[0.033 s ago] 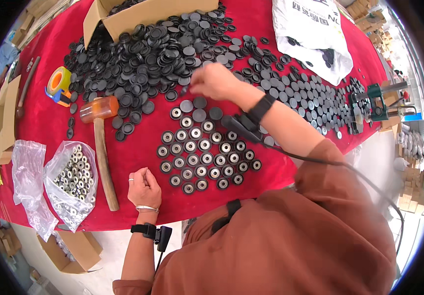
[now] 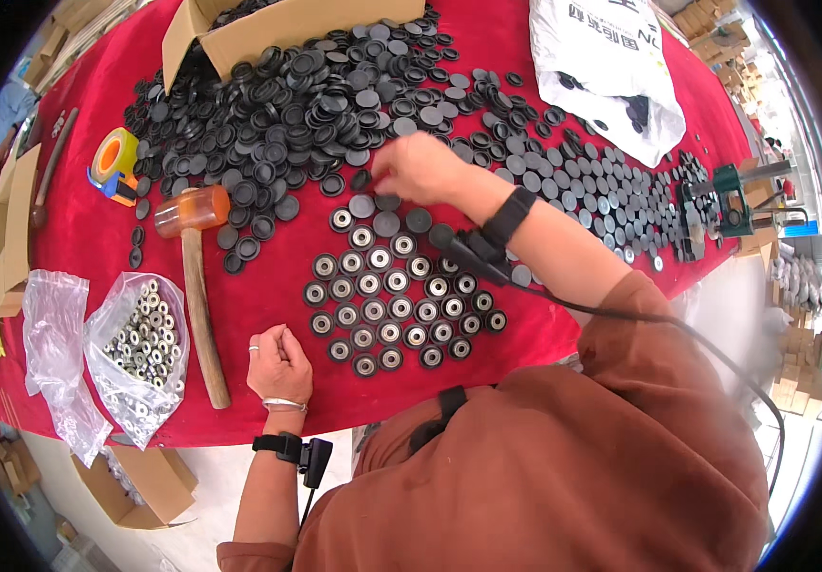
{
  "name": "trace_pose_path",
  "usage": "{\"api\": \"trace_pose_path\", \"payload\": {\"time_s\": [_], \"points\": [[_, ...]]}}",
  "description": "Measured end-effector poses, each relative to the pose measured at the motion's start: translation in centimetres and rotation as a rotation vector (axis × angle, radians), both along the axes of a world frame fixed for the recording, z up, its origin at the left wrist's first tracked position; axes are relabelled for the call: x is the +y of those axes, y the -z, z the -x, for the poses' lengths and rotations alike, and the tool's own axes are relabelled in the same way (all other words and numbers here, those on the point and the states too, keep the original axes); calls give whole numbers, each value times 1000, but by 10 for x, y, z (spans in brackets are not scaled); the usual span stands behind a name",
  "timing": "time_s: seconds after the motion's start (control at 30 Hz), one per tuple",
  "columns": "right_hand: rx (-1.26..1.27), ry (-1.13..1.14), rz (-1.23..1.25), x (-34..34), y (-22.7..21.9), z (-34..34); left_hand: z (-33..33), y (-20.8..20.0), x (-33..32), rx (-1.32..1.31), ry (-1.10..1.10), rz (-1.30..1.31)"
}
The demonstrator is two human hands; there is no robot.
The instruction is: The person picks up black rubber caps and places them onto metal bearings on a red table. They continue the process by gathering more caps from a white bag and a cardboard box to press onto the remaining bearings.
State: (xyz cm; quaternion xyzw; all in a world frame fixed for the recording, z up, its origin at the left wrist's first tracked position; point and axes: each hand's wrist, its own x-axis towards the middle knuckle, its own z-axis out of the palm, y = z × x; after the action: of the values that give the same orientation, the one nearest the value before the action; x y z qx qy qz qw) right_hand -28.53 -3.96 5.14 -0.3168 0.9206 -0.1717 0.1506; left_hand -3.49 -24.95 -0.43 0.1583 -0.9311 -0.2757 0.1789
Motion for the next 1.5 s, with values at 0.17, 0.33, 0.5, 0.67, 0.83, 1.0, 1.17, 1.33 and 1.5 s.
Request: {"api": "trace_pose_path", "payload": {"time_s": [0.17, 0.33, 0.5, 0.67, 0.83, 1.0, 1.17, 1.33, 1.5], "points": [[-11, -209, -44, 5, 11, 2, 4, 1, 3, 21, 7, 10], [-531, 324, 316, 3, -2, 22, 6, -1, 4, 17, -13, -19], [183, 444, 402, -12, -15, 21, 1, -1, 2, 9, -29, -27], [58, -150, 3, -21, 15, -20, 2, 0, 4, -25, -13, 7], [43, -61, 280, -14, 14, -3, 3, -1, 3, -3, -15, 44], [248, 12, 416, 2, 18, 12, 3, -3, 4, -22, -14, 47], [519, -22, 343, 41, 17, 2, 5, 1, 6, -29, -4, 54], [480, 314, 225, 120, 2, -29, 1, 5, 4, -14, -16, 91], [434, 860, 219, 224, 2, -21, 3, 5, 4, -39, -1, 46]]}}
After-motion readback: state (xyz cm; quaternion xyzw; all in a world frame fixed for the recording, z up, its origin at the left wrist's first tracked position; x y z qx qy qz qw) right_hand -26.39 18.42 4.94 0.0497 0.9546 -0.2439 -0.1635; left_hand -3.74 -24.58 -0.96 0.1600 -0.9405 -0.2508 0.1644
